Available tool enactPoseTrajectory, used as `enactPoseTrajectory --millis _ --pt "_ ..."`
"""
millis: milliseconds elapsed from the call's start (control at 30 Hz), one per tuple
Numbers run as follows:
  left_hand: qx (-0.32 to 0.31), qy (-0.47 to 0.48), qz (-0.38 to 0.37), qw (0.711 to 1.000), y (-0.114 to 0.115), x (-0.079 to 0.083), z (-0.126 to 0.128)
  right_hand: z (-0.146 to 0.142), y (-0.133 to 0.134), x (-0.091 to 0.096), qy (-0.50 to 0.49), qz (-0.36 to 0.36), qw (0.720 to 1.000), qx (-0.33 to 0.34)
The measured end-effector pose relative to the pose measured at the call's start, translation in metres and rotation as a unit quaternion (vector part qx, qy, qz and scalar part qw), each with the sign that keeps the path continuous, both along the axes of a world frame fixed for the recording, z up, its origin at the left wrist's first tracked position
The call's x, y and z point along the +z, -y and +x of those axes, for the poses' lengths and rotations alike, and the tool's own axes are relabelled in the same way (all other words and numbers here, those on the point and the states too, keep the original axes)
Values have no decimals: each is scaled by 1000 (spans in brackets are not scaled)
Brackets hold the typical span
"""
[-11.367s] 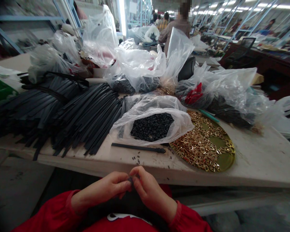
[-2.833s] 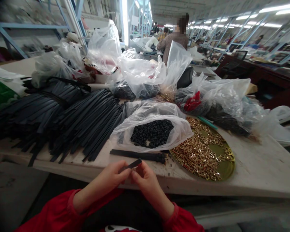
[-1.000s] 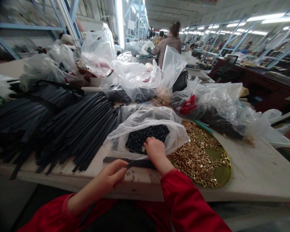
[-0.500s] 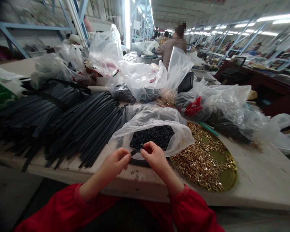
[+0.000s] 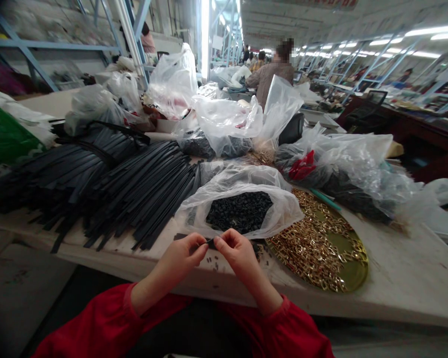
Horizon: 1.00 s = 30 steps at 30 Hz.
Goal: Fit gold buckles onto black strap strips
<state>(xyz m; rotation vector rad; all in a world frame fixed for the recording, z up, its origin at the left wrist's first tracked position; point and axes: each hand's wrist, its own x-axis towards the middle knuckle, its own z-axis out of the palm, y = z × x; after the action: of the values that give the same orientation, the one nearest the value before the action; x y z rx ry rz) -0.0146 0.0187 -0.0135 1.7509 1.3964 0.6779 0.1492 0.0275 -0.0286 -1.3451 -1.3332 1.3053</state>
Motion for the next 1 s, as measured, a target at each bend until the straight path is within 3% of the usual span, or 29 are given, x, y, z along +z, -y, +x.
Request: enactPoseTrajectory --millis 167,400,533,733,1000 --pt "1 -7 -1 1000 4 1 1 0 2 -3 -92 -6 993 -71" --pt "-2 10 -10 1000 6 3 1 -6 4 -2 -231 -78 968 -63" --pt "17 33 -20 999 5 3 3 -16 8 0 -351 -178 910 -132" --pt "31 47 -13 998 5 0 4 -32 13 -4 -459 -232 845 -144" --pt "39 -18 16 999 2 -7 -1 -27 22 -6 -442 -250 853 -125"
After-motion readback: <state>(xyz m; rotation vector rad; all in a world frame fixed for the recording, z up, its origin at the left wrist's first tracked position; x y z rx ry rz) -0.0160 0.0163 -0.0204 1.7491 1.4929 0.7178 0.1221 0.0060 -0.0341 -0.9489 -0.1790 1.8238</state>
